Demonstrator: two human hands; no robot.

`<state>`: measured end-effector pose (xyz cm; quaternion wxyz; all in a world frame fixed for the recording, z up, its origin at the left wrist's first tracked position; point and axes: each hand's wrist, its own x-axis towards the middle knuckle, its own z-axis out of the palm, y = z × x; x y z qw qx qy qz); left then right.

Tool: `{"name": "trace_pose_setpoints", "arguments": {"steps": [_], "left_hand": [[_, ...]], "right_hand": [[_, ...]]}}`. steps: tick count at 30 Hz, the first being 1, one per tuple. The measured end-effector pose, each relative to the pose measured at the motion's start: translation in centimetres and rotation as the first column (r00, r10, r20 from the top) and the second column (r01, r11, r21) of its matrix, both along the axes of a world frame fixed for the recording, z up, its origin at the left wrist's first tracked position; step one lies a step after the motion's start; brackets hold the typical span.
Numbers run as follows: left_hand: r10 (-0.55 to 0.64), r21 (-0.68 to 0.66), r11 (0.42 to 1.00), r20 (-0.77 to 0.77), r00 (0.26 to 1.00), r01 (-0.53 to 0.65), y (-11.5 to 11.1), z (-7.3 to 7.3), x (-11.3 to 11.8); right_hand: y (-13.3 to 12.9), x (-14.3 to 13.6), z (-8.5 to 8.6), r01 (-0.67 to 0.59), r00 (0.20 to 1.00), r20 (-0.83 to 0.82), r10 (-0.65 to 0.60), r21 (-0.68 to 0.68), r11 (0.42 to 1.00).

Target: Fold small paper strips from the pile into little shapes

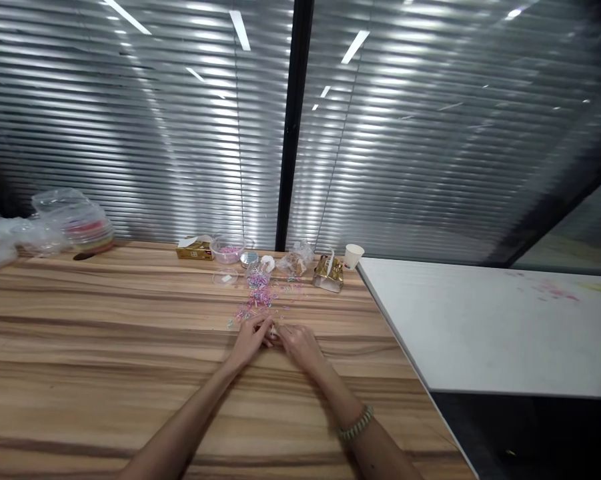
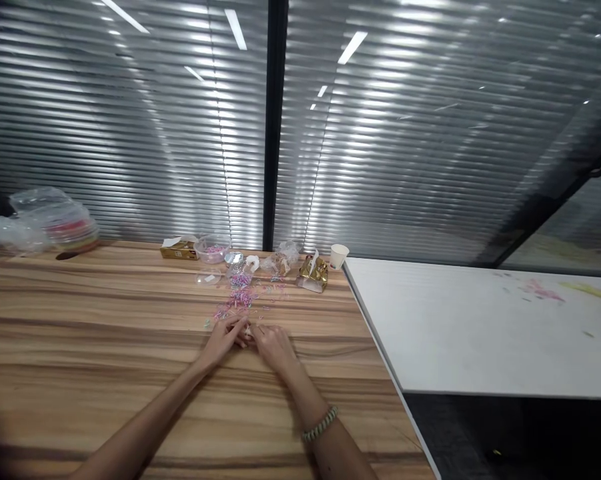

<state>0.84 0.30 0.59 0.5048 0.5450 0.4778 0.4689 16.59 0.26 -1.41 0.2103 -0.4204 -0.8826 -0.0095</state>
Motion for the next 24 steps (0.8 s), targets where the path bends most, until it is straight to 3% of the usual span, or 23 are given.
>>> {"name": "trace_pose_setpoints", "arguments": {"steps": [5,10,15,20,24], "left_hand": [[0.03,0.125,0.992,-0.052,0.998,-0.023,0.3,-0.5,-0.2],[0.117,0.306,0.948,-0.086,0.989,-0.085,-0.1,0.1,-0.2],[0.076,0.201,0.977,0.002,0.997,-0.074,-0.2,0.1,0.1],[0.152,0.097,0.982,0.124,0.981,-0.164,0.6,-0.4,-0.3],[0.139,0.059,0.987,0.129,0.982,-0.148,0.9,-0.4,-0.4]], "right_hand": [[0.0,-0.1,0.0,0.012,0.998,-0.054,-0.01,0.041,0.999],[0.2,-0.1,-0.2,0.009,0.994,-0.108,-0.001,0.076,0.997],[0.2,-0.1,-0.2,0.011,0.992,-0.126,0.003,0.107,0.994],[0.1,-0.3,-0.3,-0.014,0.994,-0.104,0.025,0.106,0.994],[0.1,-0.4,-0.3,-0.015,0.991,-0.13,0.027,0.091,0.996]]}}
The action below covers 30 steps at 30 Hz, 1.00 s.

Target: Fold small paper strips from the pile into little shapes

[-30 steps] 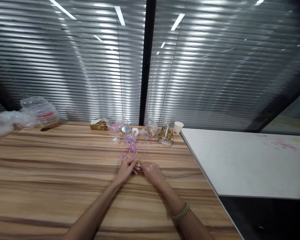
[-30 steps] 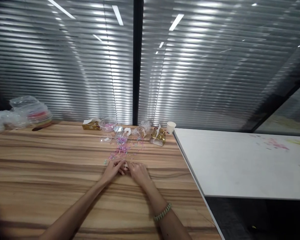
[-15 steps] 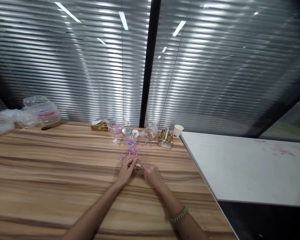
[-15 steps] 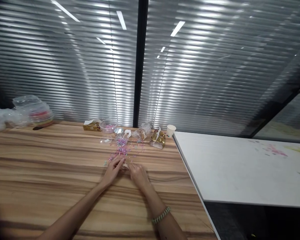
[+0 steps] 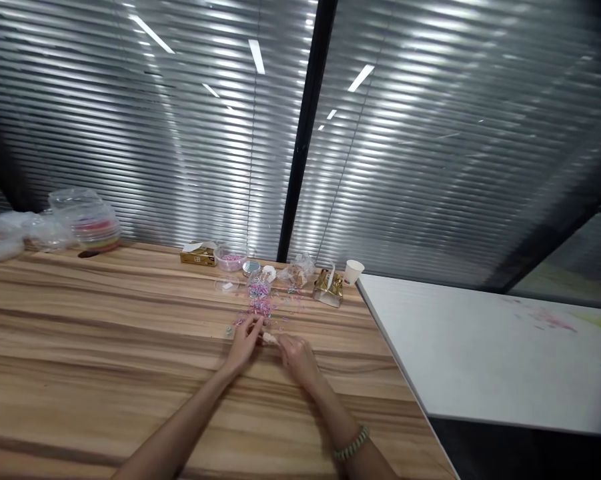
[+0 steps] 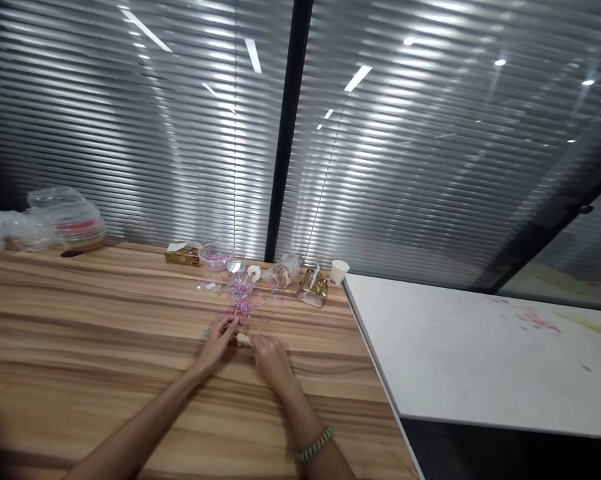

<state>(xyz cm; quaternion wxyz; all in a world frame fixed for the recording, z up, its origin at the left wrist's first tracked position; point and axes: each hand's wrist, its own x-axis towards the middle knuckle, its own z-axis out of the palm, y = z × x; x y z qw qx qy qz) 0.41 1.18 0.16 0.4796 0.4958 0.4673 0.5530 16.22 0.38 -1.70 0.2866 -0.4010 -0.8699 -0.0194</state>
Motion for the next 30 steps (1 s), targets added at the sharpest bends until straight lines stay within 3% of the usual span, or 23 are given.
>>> {"name": "trace_pose_setpoints", "arguments": {"steps": [8,30], "left_hand": [[-0.217,0.031,0.975,-0.08,0.973,0.22,-0.2,-0.6,0.4],[-0.195,0.164,0.956,-0.264,0.945,0.243,0.8,-2.8,-0.4]], "right_hand": [[0.3,0.2,-0.2,0.002,0.999,-0.05,-0.004,-0.041,0.999],[0.2,0.2,-0.2,0.055,0.997,-0.034,-0.063,-0.218,0.974]]}}
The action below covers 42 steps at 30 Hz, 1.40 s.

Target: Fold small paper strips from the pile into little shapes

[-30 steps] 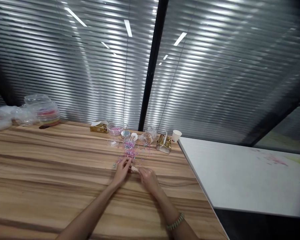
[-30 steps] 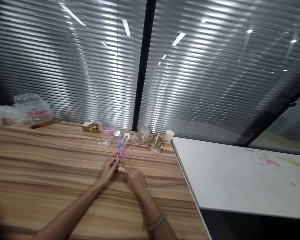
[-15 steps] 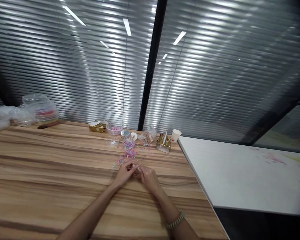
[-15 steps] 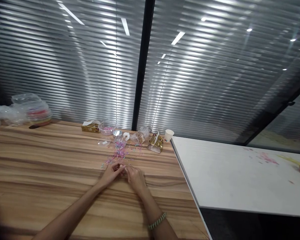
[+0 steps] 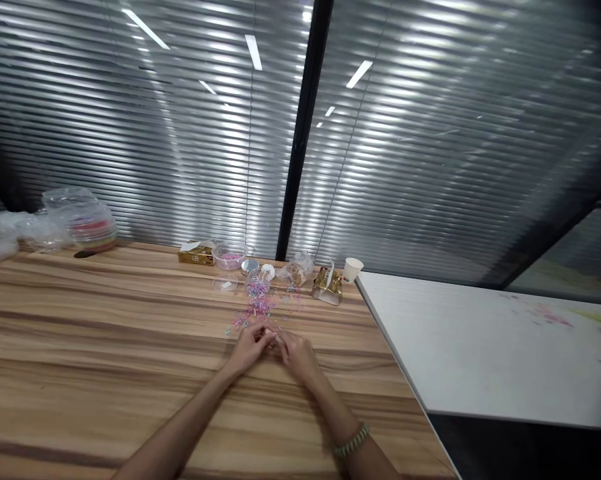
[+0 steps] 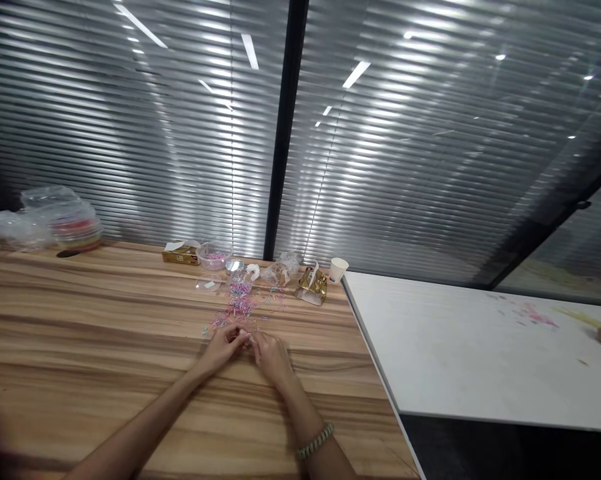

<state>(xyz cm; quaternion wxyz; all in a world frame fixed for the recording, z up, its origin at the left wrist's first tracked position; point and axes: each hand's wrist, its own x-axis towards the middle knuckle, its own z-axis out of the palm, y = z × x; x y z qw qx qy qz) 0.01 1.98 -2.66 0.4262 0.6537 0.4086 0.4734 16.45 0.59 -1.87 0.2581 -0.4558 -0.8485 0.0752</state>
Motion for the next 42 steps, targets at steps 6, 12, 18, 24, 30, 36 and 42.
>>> {"name": "trace_pose_setpoints", "arguments": {"steps": [6,12,18,24,30,36,42], "left_hand": [[-0.001,0.007,1.0,0.022,1.0,0.001,-0.04,0.17,0.01],[-0.012,-0.016,1.0,0.054,0.999,0.012,-0.06,0.43,0.02],[0.021,-0.031,0.999,0.049,0.999,-0.019,-0.23,0.82,0.08],[0.03,-0.022,0.999,0.042,0.999,-0.029,-0.24,0.88,0.12],[0.033,-0.016,0.999,0.019,0.999,-0.032,-0.09,0.57,0.05],[0.045,-0.005,0.999,-0.005,0.999,-0.045,-0.22,0.83,0.13],[0.039,0.029,0.999,-0.04,0.998,-0.037,-0.31,0.99,0.18]], "right_hand": [[-0.09,-0.02,0.22,-0.003,1.0,-0.02,0.002,-0.012,1.0],[-0.05,-0.01,0.16,-0.019,0.999,-0.039,0.019,0.009,1.0],[-0.04,-0.01,0.14,-0.023,0.998,-0.054,0.023,0.006,1.0],[-0.19,0.0,0.48,-0.032,0.998,-0.062,0.033,0.002,0.999],[-0.04,-0.01,0.14,-0.019,0.999,-0.05,0.02,0.008,1.0],[-0.01,0.01,0.03,-0.023,0.999,-0.035,0.023,0.016,1.0],[-0.02,-0.01,0.05,-0.013,1.0,-0.026,0.013,0.007,1.0]]}}
